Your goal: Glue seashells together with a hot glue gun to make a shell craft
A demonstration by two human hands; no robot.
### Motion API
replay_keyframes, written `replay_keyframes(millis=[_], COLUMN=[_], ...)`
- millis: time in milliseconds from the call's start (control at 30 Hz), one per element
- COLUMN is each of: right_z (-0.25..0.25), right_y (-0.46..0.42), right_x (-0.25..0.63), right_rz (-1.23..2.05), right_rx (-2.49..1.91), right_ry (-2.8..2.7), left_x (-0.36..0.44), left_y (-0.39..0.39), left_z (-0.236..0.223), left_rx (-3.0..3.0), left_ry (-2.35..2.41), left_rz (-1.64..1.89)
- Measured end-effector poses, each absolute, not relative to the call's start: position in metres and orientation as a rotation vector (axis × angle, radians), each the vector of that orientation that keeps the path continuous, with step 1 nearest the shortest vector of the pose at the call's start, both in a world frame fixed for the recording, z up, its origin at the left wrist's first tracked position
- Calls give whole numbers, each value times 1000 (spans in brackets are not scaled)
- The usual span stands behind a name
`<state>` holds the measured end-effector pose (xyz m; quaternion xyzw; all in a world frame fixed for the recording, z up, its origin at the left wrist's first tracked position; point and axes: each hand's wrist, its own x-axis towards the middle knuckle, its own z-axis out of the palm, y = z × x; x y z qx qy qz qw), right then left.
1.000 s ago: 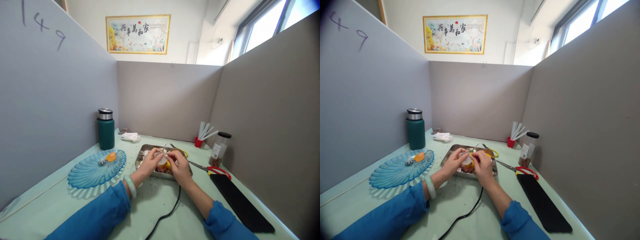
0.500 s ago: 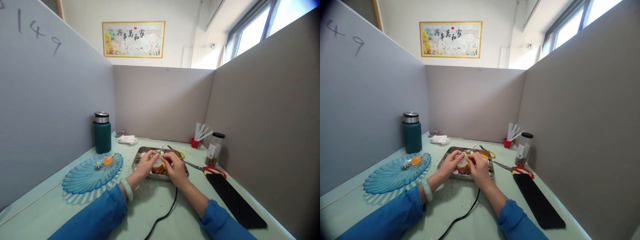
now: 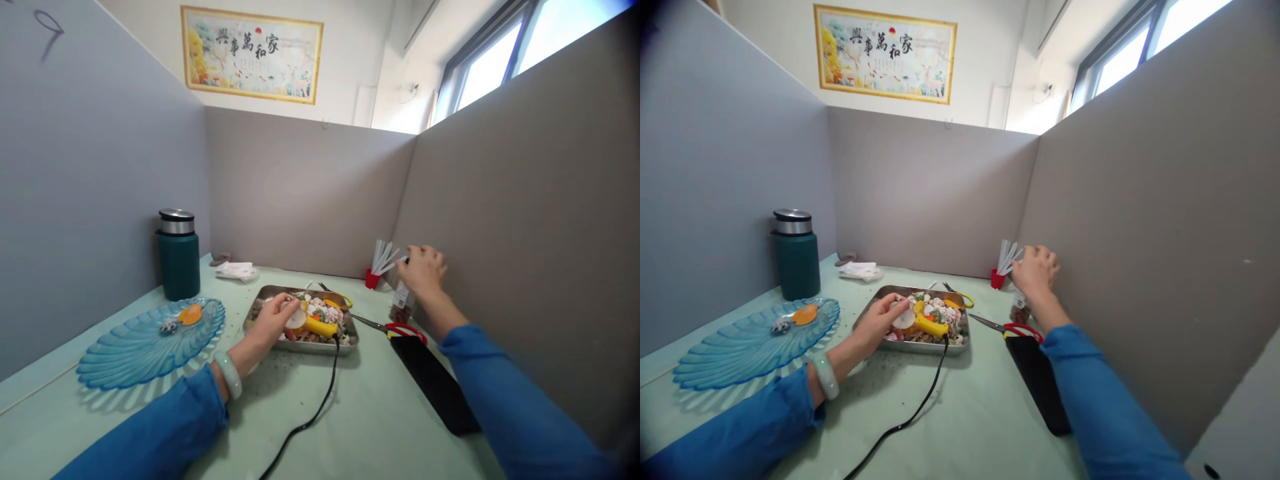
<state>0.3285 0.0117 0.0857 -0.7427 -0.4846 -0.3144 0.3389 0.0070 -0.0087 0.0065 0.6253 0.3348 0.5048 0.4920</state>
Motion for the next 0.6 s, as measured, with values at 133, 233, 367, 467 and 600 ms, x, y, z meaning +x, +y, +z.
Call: replay_keyframes(millis=[133,233,367,467,600], right_z=[92,94,90,81,90], right_y=[25,28,21,13,-17], right_x=[372,376,367,356,340], right_rz=[-768,-585,-521,-640,-737], right_rx=[-2196,-2261,-2236,-2094,-1895], right_ry=[-1511,-1587,-1568,-1670,-1714], left_x=[7,6,6,6,6], left_y=[-12,-10,-7,-8,-9], left_z=[8,5,2,3,5], left_rx=[1491,1503,1514,1504,1444], left_ry=[859,832,788,804,794], left_rz=[1203,1229,1247,1238,1273])
